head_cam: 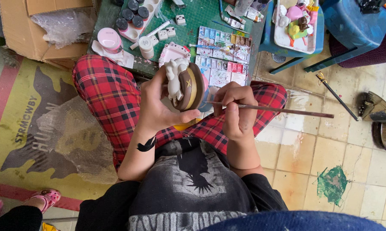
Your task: The person sits on the floor and paints a ceramic figurine bank with a brush, dipping the brush into watercolor palettes on a low table and rotating the figurine to paint different sides and details.
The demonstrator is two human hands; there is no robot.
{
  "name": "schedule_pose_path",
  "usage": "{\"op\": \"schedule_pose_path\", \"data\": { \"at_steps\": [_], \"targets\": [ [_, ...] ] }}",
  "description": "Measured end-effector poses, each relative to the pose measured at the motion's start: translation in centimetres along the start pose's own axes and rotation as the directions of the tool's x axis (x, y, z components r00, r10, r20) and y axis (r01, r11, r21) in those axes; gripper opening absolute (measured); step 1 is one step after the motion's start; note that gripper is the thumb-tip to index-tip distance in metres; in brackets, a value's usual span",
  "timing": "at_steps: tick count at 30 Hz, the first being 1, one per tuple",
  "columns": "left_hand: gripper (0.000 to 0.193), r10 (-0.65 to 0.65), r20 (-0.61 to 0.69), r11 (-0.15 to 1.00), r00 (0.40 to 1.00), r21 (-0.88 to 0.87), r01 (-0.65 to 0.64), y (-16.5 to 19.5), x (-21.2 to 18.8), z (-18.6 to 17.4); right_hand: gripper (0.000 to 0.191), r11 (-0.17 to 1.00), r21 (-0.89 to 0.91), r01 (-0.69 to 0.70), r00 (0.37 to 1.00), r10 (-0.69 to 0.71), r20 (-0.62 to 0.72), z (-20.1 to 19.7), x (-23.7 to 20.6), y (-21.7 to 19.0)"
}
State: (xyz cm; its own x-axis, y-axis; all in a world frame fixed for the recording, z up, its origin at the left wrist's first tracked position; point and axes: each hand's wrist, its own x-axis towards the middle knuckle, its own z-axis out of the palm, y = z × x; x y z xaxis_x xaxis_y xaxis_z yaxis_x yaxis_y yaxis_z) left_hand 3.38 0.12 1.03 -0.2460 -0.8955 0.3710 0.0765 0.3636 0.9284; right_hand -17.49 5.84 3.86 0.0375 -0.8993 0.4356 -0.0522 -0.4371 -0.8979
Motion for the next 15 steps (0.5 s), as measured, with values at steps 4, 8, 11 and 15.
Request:
{"op": "schedule_pose_path", "data": {
  "at_steps": [4, 8, 11, 15],
  "targets": [
    [0.086, 0.02, -0.004, 0.999, 1.0, 0.034, -0.019, 0.0, 0.0, 0.1, 0.017, 0.991, -0.128, 0.028, 0.997, -0.018, 0.074, -0.5, 0.3, -0.2],
    [0.087, 0.004, -0.002, 0.999, 1.0, 0.042, -0.004, -0.3, 0.2, 0.1, 0.017, 0.981, -0.193, 0.025, 0.998, -0.012, 0.067, -0.2, 0.6, -0.3],
    [0.087, -0.023, 0.001, 0.999, 1.0, 0.024, 0.023, -0.6, 0.2, 0.4, 0.019, 0.999, -0.041, -0.024, 0.995, 0.02, -0.098, 0.7, 0.6, 0.2],
    [0.087, 0.007, -0.002, 0.999, 1.0, -0.046, -0.007, -1.4, 0.2, 0.3, 0.019, 0.987, 0.137, 0.082, 0.961, -0.042, -0.273, 0.0, 0.2, 1.9]
  ]
}}
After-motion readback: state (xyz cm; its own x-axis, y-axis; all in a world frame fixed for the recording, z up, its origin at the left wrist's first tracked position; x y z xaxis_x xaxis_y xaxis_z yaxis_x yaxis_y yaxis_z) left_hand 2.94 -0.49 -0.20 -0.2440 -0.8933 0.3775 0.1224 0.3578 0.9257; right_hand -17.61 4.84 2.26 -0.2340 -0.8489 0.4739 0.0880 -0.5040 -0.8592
